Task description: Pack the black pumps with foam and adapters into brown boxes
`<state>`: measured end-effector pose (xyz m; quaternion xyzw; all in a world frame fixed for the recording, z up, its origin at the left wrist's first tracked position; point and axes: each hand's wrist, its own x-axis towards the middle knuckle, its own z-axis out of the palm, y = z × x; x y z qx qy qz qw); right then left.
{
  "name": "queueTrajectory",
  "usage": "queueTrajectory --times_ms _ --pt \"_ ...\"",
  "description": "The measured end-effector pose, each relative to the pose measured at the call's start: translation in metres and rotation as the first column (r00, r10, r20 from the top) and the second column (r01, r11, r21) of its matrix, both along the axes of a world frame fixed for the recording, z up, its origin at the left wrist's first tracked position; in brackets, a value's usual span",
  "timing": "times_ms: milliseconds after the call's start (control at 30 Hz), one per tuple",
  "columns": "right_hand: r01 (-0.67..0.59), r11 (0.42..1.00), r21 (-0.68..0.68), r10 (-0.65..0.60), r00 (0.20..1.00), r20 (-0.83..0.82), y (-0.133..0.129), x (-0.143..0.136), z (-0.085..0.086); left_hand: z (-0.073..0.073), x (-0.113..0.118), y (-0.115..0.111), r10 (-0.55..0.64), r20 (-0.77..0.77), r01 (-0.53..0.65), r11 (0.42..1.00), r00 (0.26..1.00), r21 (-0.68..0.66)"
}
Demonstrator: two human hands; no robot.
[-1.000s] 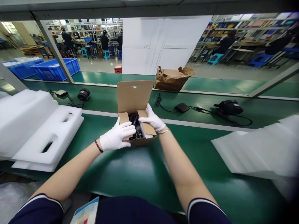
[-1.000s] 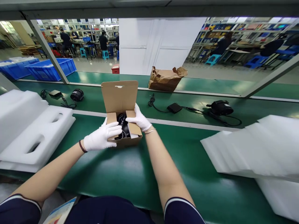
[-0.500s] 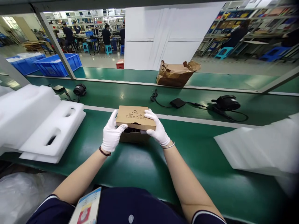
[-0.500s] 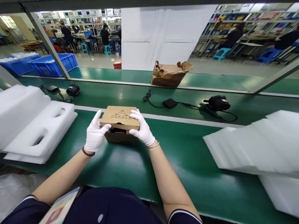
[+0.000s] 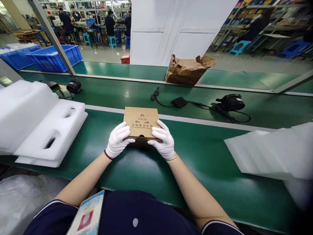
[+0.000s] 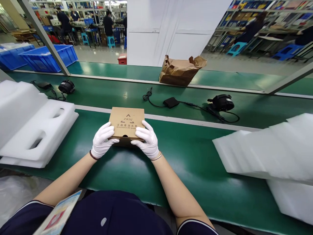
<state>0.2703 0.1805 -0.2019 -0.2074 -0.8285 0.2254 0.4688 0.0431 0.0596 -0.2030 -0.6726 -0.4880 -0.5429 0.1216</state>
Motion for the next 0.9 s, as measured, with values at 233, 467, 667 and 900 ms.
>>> queueTrajectory --times_ms 233,467,667,900 --pt "0.145 0.980 0.135 -0.170 0.965 0.198 -0.030 -0.004 0.034 0.012 0.005 -0.005 0.096 -0.037 -0.101 0.977 0.995 -0.186" --pt "0.001 0.998 0.070 -0.029 0.918 0.395 -0.055 -0.019 0.072 0.012 0.036 -0.018 0.151 0.285 -0.067 0.956 0.947 -0.284" --pt "-0.004 0.966 0.258 -0.113 0.892 0.437 -0.047 -0.011 0.048 0.013 0.053 -0.017 0.163 0.432 -0.046 0.962 0.887 -0.269" --pt "0.120 0.960 0.255 -0.224 0.874 0.432 -0.051 -0.020 0.043 0.009 0.047 -0.010 0.163 0.448 -0.069 0.973 0.879 -0.219"
